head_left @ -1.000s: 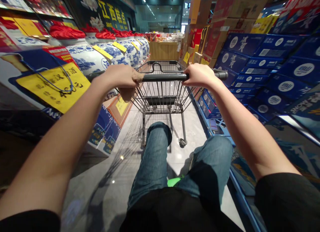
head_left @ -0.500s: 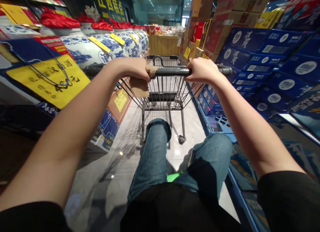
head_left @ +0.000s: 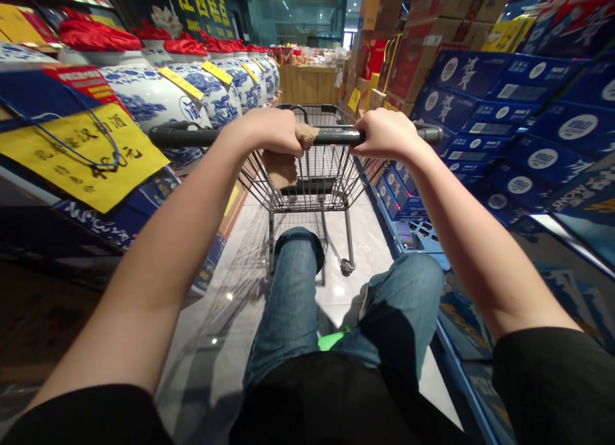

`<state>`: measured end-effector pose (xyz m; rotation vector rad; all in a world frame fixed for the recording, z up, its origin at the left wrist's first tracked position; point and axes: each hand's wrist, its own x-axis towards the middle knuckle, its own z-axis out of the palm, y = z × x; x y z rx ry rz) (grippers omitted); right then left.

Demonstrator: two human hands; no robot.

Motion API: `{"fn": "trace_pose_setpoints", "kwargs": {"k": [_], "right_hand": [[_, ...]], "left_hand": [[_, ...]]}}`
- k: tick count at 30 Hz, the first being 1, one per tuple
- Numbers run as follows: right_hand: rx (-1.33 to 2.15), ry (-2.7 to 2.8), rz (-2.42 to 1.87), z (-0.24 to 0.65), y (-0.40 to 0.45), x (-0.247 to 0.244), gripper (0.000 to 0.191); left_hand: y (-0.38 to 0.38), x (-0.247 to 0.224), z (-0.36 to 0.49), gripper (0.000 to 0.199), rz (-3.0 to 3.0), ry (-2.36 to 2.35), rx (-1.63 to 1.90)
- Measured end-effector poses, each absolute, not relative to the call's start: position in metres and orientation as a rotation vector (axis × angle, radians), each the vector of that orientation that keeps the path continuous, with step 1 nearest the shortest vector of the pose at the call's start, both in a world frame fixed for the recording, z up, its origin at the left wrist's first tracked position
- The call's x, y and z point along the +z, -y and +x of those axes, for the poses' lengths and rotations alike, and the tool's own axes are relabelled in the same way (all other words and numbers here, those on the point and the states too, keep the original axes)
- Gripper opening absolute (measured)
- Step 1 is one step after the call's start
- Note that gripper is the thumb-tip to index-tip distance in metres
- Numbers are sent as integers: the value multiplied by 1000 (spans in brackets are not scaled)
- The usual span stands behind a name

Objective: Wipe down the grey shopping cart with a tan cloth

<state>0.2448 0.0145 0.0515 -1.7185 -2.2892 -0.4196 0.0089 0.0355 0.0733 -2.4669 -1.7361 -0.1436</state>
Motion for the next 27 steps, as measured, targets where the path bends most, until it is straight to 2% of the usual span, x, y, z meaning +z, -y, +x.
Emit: {"fn": "trace_pose_setpoints", "kwargs": {"k": [3, 8, 10, 16, 19, 23, 27], "right_hand": [[-428, 2276, -1724, 244, -14, 51, 44], [-414, 2284, -1729, 242, -12, 53, 43], [-417, 2287, -1729, 241, -10, 54, 43], [-426, 2284, -1733, 243, -10, 52, 43], [-422, 2283, -1724, 242, -11, 52, 43], [-428, 2281, -1729, 240, -7, 54, 38], [-456, 2310, -1748, 238, 4, 59, 34]], "left_hand": [[-38, 76, 7, 46, -2572, 1673, -84], [-4, 49, 16, 50, -2213, 1606, -488], [-3, 49, 19, 49, -2197, 1620, -453], [-44, 80, 15, 44, -2578, 1668, -38], [-38, 72, 15, 46, -2546, 1651, -113], [-11, 50, 22, 51, -2239, 1594, -420], [-16, 62, 25, 41, -2266, 1530, -237]]}}
